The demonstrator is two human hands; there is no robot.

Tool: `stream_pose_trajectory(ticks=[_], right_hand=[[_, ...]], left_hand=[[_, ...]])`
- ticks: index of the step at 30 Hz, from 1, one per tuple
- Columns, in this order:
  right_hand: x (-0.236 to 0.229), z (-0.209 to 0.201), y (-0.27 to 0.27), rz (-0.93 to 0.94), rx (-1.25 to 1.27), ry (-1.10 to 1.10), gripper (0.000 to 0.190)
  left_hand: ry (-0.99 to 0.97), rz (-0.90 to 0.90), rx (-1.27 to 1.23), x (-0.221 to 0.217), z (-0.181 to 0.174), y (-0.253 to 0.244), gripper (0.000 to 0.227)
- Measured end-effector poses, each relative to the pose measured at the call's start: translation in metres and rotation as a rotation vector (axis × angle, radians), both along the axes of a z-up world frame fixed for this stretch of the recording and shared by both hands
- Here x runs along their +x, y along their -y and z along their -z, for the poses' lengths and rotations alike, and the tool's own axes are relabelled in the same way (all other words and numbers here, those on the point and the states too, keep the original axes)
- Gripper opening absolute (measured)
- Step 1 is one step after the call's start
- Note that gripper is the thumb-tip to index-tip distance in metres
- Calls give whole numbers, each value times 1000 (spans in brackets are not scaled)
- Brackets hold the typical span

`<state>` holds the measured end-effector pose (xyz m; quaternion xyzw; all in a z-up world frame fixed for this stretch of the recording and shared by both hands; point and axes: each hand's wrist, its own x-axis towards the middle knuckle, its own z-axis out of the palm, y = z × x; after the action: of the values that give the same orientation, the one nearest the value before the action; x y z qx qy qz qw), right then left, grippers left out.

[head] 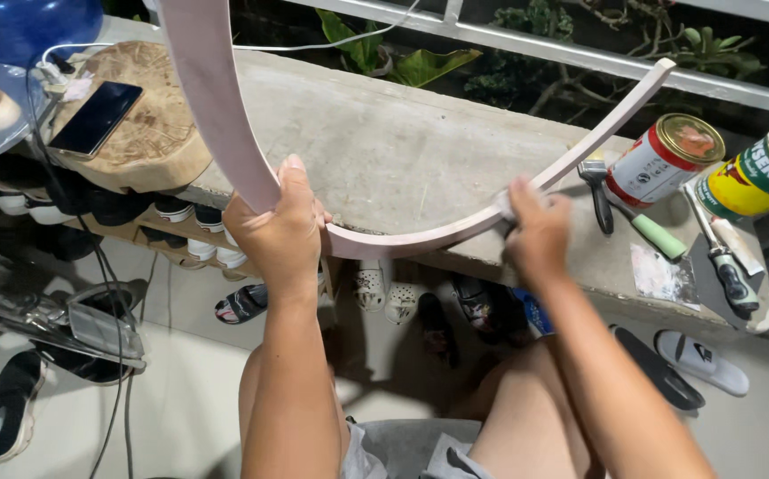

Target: The person sands the inner and outer surfaces of a large circular wooden frame using a piece of sandpaper and then brushes it with a brush.

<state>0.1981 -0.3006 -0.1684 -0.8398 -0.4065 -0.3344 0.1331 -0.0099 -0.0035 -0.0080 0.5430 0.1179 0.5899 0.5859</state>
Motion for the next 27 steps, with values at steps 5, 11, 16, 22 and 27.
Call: stream_pose_trajectory(ticks=[5, 11, 16, 22, 27], right_hand=[[-4, 4, -9, 6, -16, -30, 77], [-19, 8, -16, 69, 76, -91, 77], [16, 23, 12, -24, 22, -168, 69], [-36, -13, -19, 59, 11, 25, 67], [-16, -6, -1, 16, -31, -49, 79]], left_hand=[[8, 14, -86, 5, 10, -9, 38], [0, -34, -165, 3, -4, -3, 34], [-11, -38, -159, 8, 3, -8, 34], [-28, -36, -241, 6, -6, -1, 27], [-72, -49, -160, -1, -8, 0, 29]])
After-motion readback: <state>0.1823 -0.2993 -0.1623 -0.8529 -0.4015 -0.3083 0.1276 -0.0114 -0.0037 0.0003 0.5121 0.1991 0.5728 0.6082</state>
